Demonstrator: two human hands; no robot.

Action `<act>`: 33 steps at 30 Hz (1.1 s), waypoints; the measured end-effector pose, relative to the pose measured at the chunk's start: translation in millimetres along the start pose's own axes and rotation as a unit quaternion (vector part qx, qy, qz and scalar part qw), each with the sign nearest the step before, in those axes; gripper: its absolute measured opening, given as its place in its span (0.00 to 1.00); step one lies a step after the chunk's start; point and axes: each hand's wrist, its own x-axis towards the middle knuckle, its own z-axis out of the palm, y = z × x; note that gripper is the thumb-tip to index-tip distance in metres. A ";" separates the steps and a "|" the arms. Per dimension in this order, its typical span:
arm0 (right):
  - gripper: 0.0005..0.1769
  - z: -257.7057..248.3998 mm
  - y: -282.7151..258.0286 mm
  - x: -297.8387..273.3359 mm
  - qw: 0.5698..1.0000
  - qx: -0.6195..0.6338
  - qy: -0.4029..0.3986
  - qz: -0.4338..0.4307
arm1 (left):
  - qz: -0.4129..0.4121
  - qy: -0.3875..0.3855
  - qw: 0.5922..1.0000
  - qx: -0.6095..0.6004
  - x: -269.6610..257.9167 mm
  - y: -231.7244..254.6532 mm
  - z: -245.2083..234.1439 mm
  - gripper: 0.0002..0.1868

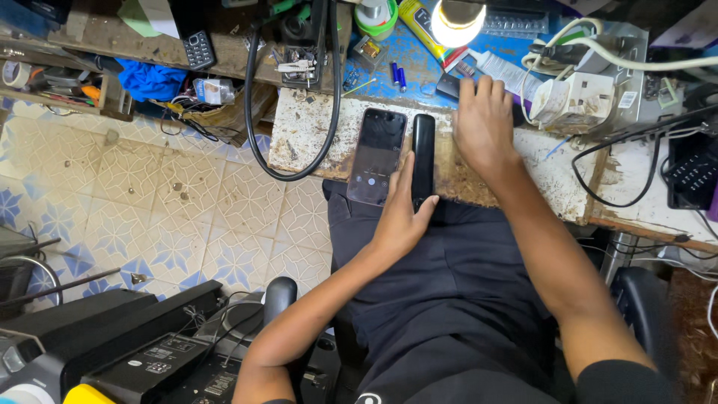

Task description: The person disassembles a black remote control, removes the battery cover, and takes out the batteries. They then reassemble the remote by inserting the batteries back and closing the cover.

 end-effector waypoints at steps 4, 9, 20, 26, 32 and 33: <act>0.31 14.4 21.9 -16.8 1.000 0.016 0.019 -0.003 | 0.075 0.027 0.992 0.102 7.7 37.4 -5.9 0.43; 0.27 3.2 27.4 -19.2 0.987 0.139 0.065 -0.045 | 0.098 0.052 0.932 0.344 25.1 9.7 14.2 0.40; 0.20 -64.4 1.2 -47.4 0.618 0.761 -0.050 0.191 | 0.130 0.236 0.747 0.608 57.9 -9.1 30.0 0.25; 0.26 -63.6 -6.3 -65.4 0.572 0.791 -0.032 0.214 | 0.193 0.152 0.945 0.217 39.0 45.3 5.5 0.28; 0.26 -66.9 -34.1 -83.9 0.541 0.824 -0.036 0.166 | 0.160 0.095 0.952 -0.243 32.3 58.7 11.2 0.26; 0.26 -66.5 -37.8 -88.4 0.528 0.834 -0.029 0.159 | 0.153 0.119 0.940 -0.282 28.9 64.0 14.6 0.24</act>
